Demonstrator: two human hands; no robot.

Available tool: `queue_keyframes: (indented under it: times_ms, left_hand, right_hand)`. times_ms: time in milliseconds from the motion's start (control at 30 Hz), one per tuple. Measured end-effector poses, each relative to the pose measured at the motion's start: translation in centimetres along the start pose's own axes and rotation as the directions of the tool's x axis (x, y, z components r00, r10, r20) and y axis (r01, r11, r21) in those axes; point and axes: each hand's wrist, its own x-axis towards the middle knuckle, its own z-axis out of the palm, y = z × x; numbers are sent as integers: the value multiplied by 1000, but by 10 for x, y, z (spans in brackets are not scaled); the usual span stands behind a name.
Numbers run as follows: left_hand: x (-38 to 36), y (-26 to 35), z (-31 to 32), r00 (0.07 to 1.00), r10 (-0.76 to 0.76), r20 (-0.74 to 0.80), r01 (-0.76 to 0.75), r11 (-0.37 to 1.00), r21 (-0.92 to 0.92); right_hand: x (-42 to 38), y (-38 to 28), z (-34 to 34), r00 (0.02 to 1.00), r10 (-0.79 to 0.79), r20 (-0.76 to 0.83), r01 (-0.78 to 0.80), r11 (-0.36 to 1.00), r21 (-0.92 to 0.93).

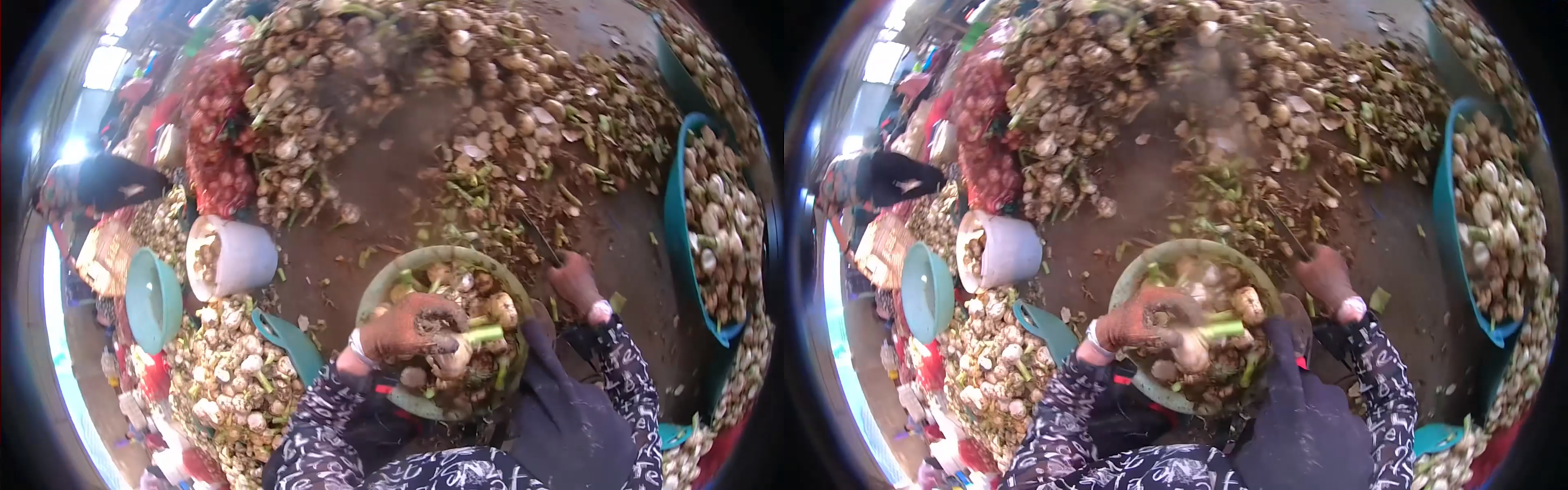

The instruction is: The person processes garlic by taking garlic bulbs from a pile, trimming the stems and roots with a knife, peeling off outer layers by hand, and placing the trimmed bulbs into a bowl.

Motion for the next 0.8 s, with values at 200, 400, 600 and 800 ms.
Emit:
queue_keyframes:
  times_ms: [200, 400, 600, 800]
  left_hand:
    - [6, -125, -154, 591, 61, -804, 141, 974, 177]
    - [48, -205, -218, 431, -256, -866, 731, 661, 169]
    - [63, -127, -127, 800, 26, -599, -50, 999, -22]
    - [60, -77, -45, 882, 131, -453, -164, 986, -34]
  right_hand:
    - [-3, -27, 15, 988, 88, 124, -87, 996, -17]
    - [9, -49, 18, 991, -36, 130, 46, 997, -68]
    - [5, -118, 6, 953, -229, 197, 238, 971, -27]
    - [-16, -146, 12, 796, -599, 89, 605, 788, -114]
